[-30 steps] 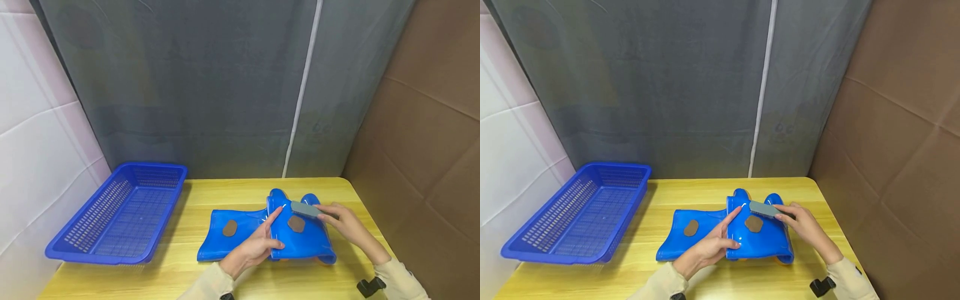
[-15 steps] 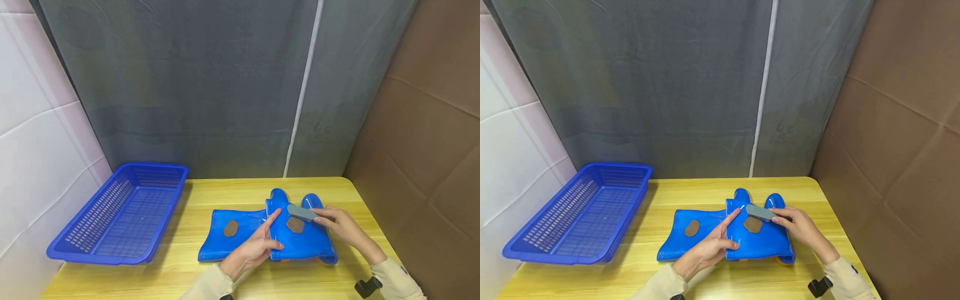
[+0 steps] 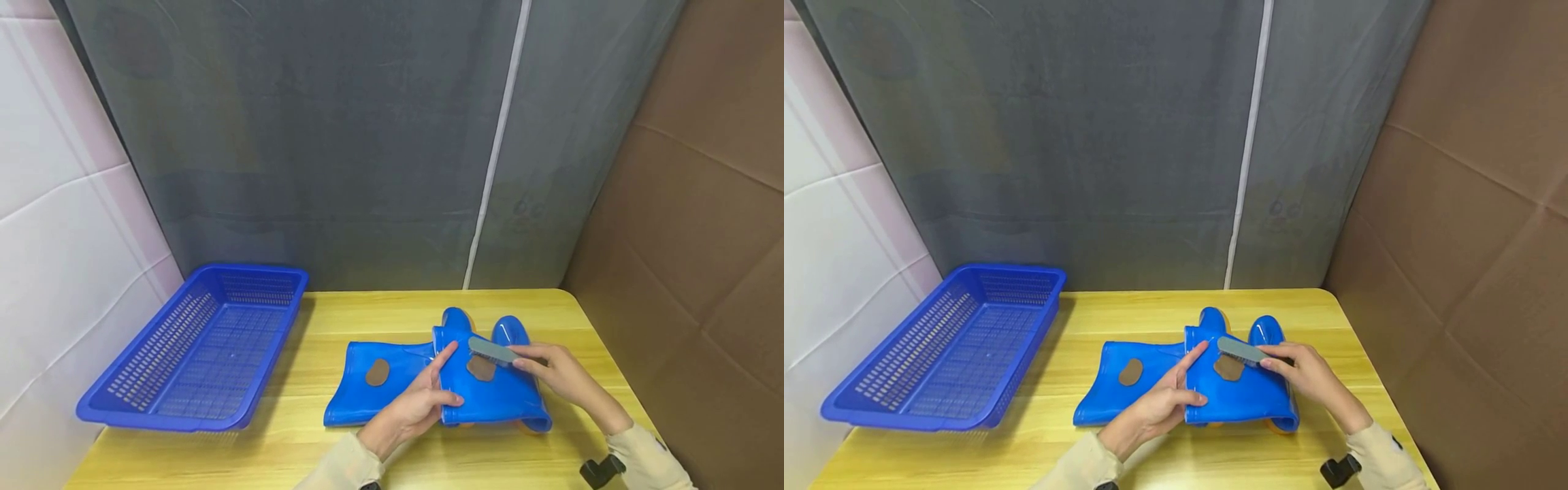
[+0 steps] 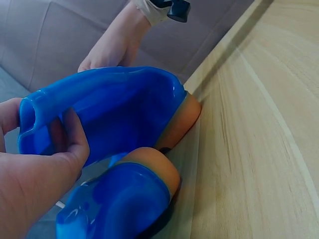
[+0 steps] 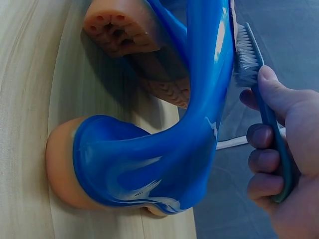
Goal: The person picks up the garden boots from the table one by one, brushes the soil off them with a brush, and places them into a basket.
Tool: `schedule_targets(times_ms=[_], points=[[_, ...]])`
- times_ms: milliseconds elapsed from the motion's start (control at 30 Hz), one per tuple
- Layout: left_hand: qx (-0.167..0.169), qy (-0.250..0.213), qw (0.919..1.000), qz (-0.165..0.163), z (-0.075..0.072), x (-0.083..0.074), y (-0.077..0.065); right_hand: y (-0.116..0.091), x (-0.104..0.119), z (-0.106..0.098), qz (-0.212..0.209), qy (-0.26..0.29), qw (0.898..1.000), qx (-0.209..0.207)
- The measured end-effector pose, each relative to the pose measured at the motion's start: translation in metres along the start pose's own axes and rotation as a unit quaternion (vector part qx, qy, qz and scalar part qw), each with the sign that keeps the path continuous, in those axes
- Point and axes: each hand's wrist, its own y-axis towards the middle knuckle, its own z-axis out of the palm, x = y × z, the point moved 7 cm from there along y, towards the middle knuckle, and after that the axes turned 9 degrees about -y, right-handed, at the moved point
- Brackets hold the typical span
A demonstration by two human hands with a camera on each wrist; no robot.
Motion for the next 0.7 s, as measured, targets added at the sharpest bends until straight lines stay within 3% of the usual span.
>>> schedule_targets(times_ms=[267, 700], points=[[0.000, -0.012, 0.9999, 0.002, 0.000, -0.002, -0.001, -0.003, 0.002, 0.002, -0.024, 0.009, 1.000, 0.005], [0.002, -0.018, 0.9998, 0.000, -0.001, -0.001, -0.001, -0.013, 0.010, 0.001, -0.039, -0.020, 0.999, 0.013]])
